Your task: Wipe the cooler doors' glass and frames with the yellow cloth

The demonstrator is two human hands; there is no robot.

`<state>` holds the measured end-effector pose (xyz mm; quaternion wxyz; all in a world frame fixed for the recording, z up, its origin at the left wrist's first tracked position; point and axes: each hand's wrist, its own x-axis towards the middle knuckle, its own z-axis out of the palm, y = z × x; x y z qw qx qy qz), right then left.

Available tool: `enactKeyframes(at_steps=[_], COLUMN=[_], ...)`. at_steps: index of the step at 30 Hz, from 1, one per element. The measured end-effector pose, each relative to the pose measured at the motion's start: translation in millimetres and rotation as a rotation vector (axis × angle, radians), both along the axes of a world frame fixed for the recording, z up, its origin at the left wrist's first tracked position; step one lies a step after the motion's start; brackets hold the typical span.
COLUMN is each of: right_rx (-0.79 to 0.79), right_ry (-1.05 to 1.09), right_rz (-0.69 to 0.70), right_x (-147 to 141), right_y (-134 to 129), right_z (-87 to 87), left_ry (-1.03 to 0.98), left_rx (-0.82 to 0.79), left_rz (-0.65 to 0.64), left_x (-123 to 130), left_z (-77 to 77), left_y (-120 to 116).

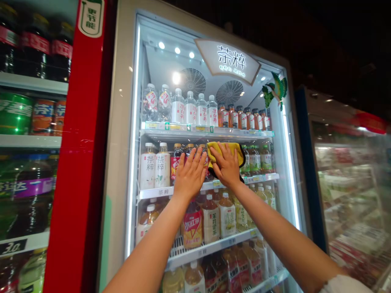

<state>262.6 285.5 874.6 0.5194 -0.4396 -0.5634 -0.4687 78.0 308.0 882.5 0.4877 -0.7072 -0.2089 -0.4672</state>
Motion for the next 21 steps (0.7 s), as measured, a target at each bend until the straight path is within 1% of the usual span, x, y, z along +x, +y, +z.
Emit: enactKeyframes(at_steps=[1,2,3,4,5,7,9,10,11,12,15,17,18,19,21], right_rx=[0.001,0.007,0.016,0.029,0.043,0.058,0.046,0.031,0.014,-0.002,-0.019,-0.002,0.010,0.022,0.042], right_ry=[0.015,0.044,0.089,0.145,0.206,0.294,0.282,0.241,0.193,0.145,0.075,0.101,0.137,0.186,0.290], right_rz=[-0.004,-0.009,-0.014,-0.020,-0.029,-0.047,-0.055,-0.054,-0.052,-0.048,-0.042,-0.041,-0.041,-0.041,-0.045], right_x=[6,11,16,19,20,14,2,-3,-7,-9,2,17,24,30,33], right_y=[0,1,2,3,4,6,6,5,4,3,0,1,2,4,6], right_z=[7.4,10.6,9.1,3.2,-6.5,-31.0,-50.9,-55.5,-55.5,-51.2,-22.5,-6.2,-3.1,-4.2,-17.7], left_ry=[0.001,0.002,0.003,0.004,0.006,0.007,0.004,0.002,0.000,0.000,-0.003,-0.007,-0.008,-0.009,-0.011], left_rx=[-0.004,-0.006,-0.008,-0.008,-0.007,0.001,0.015,0.023,0.031,0.039,0.058,0.063,0.063,0.063,0.060], left_rz=[-0.001,-0.003,-0.006,-0.010,-0.016,-0.026,-0.029,-0.027,-0.024,-0.020,-0.001,0.014,0.020,0.023,0.022], left_x=[0,1,1,1,1,2,2,2,2,2,2,1,1,1,1], left_z=[0.1,0.3,0.4,0.5,0.6,0.8,0.9,0.9,1.0,1.1,1.6,1.8,1.8,1.8,1.7], left_y=[0,1,1,1,1,1,2,2,2,2,1,0,0,0,0])
